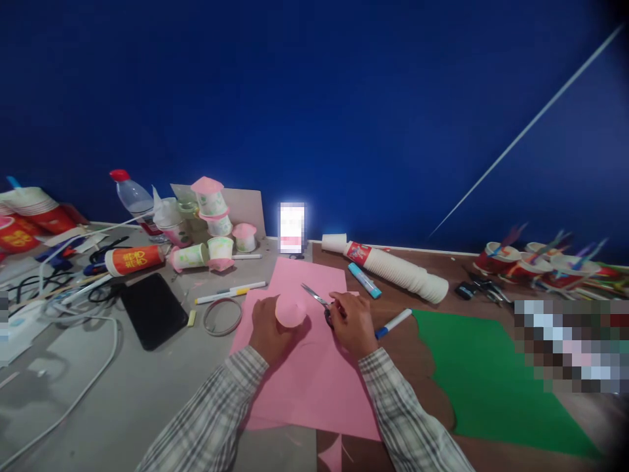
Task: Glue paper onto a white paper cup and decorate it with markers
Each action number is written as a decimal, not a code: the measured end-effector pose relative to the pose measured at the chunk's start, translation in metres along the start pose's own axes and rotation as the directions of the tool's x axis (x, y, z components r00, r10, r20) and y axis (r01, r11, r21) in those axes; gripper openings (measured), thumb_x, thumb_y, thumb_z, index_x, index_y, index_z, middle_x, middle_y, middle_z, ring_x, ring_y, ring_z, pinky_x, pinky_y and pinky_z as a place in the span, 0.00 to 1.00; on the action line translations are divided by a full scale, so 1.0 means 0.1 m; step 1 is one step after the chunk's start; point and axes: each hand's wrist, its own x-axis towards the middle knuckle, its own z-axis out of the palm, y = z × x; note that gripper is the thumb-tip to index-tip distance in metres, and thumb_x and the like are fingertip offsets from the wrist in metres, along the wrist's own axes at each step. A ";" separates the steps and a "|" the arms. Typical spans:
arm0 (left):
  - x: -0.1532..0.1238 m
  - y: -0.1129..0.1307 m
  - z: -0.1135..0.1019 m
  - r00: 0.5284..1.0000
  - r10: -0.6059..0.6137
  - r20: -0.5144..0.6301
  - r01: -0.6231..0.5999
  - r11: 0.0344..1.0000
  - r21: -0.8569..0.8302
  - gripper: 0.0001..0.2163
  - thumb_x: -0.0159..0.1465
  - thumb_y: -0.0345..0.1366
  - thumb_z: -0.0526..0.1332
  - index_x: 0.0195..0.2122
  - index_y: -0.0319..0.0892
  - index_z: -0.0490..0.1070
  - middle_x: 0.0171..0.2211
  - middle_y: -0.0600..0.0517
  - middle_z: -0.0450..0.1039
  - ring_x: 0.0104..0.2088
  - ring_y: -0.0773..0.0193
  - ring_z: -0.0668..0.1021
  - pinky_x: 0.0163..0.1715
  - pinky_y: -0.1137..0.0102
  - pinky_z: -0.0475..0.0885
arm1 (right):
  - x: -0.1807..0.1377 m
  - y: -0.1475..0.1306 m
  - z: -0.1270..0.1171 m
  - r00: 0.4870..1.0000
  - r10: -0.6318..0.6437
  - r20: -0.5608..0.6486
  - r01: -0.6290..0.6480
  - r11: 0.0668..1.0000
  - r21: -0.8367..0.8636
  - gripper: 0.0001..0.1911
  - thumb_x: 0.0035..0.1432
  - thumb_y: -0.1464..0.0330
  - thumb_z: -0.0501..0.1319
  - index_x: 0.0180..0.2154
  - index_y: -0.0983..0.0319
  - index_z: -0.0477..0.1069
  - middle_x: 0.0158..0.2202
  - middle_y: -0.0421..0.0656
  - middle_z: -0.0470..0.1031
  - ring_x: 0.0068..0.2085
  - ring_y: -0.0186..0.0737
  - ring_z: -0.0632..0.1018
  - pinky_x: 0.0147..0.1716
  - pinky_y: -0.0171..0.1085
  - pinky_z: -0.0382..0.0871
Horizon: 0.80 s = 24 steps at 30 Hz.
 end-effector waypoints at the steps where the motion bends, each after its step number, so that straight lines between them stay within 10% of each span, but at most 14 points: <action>1: 0.00 0.00 0.00 1.000 0.003 0.000 -0.003 1.000 -0.002 0.23 0.38 0.39 0.66 0.37 0.44 0.67 0.33 0.51 0.71 0.36 0.52 0.71 0.41 0.56 0.64 | 0.00 -0.01 0.00 1.000 -0.009 -0.009 0.009 1.000 0.012 0.12 0.52 0.70 0.54 0.38 0.58 0.71 0.29 0.40 0.76 0.32 0.43 0.75 0.40 0.42 0.58; 11: -0.06 -0.12 -0.03 0.980 -0.119 0.157 0.157 0.953 -0.259 0.30 0.33 0.41 0.69 0.41 0.47 0.67 0.40 0.50 0.66 0.45 0.48 0.67 0.45 0.54 0.62 | 0.01 -0.10 -0.01 0.999 -0.023 -0.024 0.027 0.986 0.167 0.10 0.52 0.70 0.56 0.37 0.59 0.71 0.26 0.39 0.74 0.29 0.42 0.73 0.36 0.41 0.60; 24: -0.02 -0.08 -0.18 0.888 -0.141 0.438 0.443 0.514 -0.734 0.31 0.41 0.56 0.63 0.40 0.38 0.71 0.19 0.53 0.71 0.18 0.67 0.69 0.18 0.72 0.64 | -0.11 -0.32 -0.03 0.997 -0.064 0.048 0.034 0.885 0.464 0.13 0.52 0.69 0.58 0.42 0.56 0.70 0.26 0.39 0.75 0.30 0.42 0.74 0.33 0.40 0.68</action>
